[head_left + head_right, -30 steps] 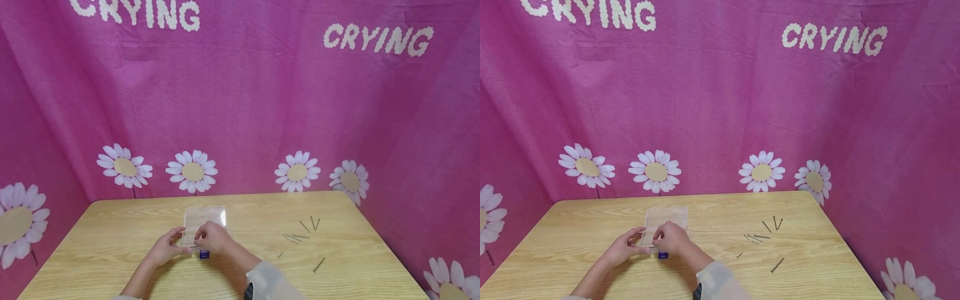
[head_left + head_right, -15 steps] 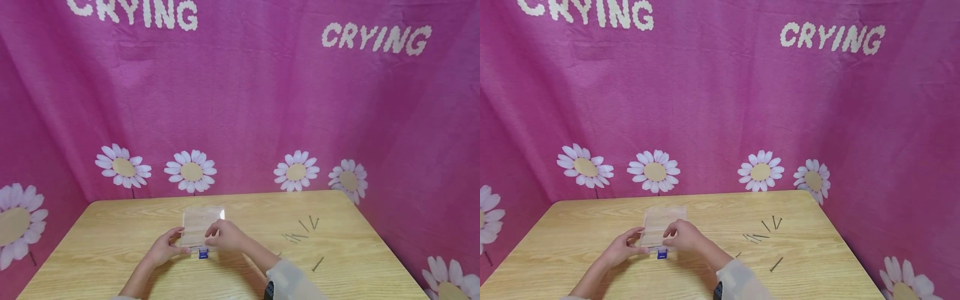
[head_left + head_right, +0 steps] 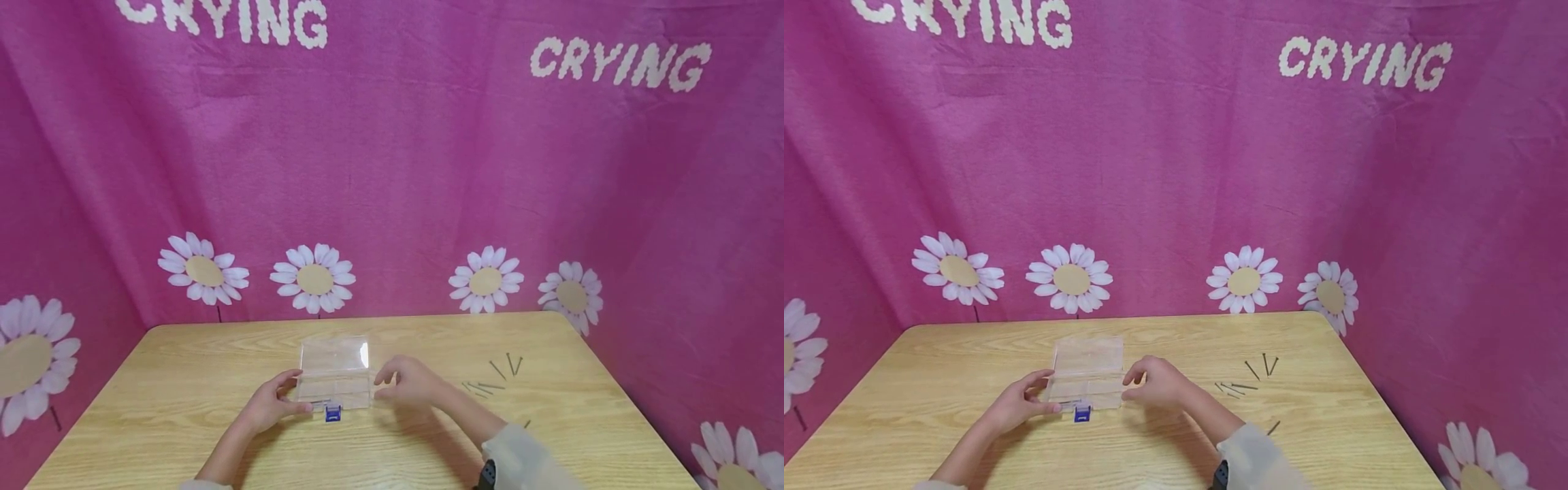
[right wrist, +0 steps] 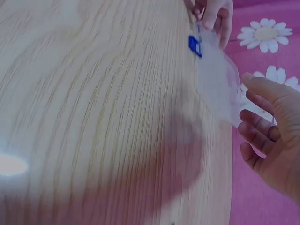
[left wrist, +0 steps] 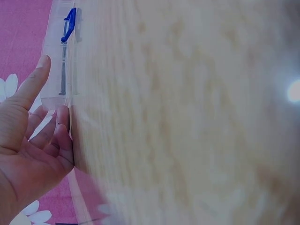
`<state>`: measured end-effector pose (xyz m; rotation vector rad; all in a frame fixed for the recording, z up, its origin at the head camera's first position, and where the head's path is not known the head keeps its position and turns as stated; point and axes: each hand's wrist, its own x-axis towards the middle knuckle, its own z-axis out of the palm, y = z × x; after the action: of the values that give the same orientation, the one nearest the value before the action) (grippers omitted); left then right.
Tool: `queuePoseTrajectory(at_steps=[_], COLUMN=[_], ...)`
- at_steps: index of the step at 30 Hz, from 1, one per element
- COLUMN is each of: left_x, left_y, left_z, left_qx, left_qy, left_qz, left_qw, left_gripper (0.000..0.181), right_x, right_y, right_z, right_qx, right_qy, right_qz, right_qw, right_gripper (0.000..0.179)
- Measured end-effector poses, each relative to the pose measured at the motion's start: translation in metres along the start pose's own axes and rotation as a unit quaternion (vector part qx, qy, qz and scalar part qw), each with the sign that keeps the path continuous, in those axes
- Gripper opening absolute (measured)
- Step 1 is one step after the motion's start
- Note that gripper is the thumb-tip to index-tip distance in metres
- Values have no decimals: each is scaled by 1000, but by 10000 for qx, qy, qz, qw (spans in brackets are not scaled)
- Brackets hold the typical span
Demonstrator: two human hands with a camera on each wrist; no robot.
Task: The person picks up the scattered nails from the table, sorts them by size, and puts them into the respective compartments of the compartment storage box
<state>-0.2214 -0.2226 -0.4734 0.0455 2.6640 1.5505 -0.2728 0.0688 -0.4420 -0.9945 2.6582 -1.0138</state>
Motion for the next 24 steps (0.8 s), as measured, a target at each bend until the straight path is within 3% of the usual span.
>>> queuePoseTrajectory(at_steps=[15, 24], left_x=[0, 0], left_y=[-1, -1], left_z=[-3, -1], left_qx=[-225, 74], left_qy=[-74, 19], left_qz=[49, 22], left_qw=[9997, 10000], left_gripper=[80, 77], right_x=[-43, -72], right_y=[29, 55], right_z=[-38, -58], right_qx=[-127, -89], right_qy=[-26, -113], right_qz=[258, 236], right_qw=[9996, 9996], right_gripper=[25, 25])
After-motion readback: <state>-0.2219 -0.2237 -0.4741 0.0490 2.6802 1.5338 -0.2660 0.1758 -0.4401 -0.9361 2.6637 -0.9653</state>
